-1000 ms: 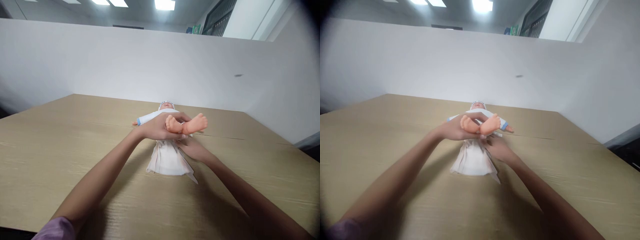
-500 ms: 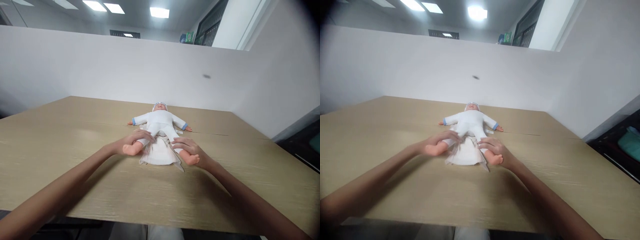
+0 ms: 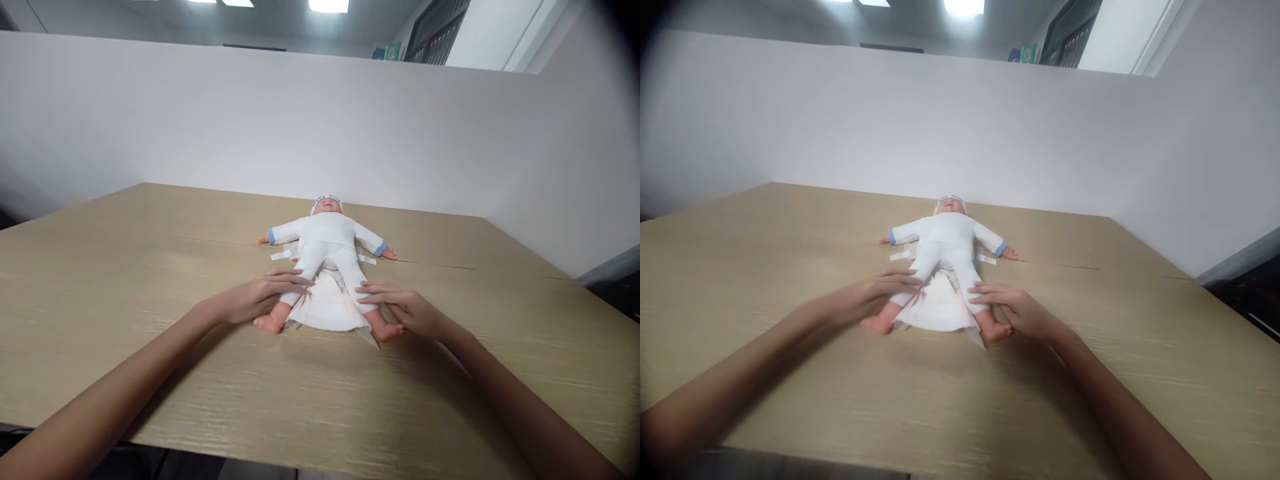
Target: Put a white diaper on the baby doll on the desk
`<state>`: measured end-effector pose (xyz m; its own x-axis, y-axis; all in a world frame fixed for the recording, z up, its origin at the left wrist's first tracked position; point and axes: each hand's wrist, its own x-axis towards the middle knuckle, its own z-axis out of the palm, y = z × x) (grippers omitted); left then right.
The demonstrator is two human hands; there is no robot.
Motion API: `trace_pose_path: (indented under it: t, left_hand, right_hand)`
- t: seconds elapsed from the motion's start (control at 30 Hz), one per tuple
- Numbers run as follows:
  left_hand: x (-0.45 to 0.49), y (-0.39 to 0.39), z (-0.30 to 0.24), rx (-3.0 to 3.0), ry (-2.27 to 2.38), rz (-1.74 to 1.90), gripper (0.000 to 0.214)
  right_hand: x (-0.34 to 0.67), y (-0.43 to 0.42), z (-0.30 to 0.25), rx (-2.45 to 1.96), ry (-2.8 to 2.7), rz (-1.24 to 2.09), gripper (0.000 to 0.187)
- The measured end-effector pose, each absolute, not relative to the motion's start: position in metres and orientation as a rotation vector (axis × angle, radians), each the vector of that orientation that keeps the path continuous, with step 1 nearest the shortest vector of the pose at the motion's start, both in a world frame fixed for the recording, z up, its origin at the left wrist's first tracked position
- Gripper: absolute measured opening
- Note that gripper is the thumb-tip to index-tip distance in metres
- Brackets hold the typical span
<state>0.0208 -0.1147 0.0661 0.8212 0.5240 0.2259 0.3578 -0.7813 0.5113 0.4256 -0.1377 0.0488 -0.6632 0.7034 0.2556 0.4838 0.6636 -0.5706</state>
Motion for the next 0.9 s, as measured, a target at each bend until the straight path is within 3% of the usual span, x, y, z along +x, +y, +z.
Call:
trace_pose_path:
  t: [0.1,0.17,0.27,0.3,0.4,0.43,0.7,0.9]
  left_hand:
    - [0.030,-0.126,0.073,2.532,0.761,0.514,0.039]
    - [0.039,-0.135,0.074,2.574,0.851,0.492,0.055]
    - [0.050,-0.144,0.068,2.698,0.941,0.480,0.074]
    - [0.052,-0.145,0.066,2.737,0.953,0.480,0.067]
    - [0.056,-0.143,0.064,2.758,0.982,0.520,0.032]
    - [0.057,-0.140,0.066,2.727,0.998,0.550,0.024]
    - [0.082,-0.060,0.100,2.011,1.171,1.052,0.044]
    - [0.108,0.014,0.082,1.572,1.247,0.994,0.049]
  right_hand:
    - [0.418,-0.148,0.059,-1.035,-2.315,0.756,0.043]
    - [0.406,-0.160,0.064,-1.124,-2.327,0.675,0.045]
    - [0.382,-0.178,0.063,-1.159,-2.454,0.325,0.066]
    - [0.375,-0.182,0.060,-1.156,-2.484,0.203,0.066]
    - [0.363,-0.181,0.052,-1.176,-2.458,0.037,0.035]
    - [0.363,-0.176,0.052,-1.181,-2.424,0.058,0.030]
    - [0.356,-0.073,0.080,-1.210,-1.878,0.517,0.034]
    - [0.339,0.012,0.066,-1.318,-1.664,0.778,0.043]
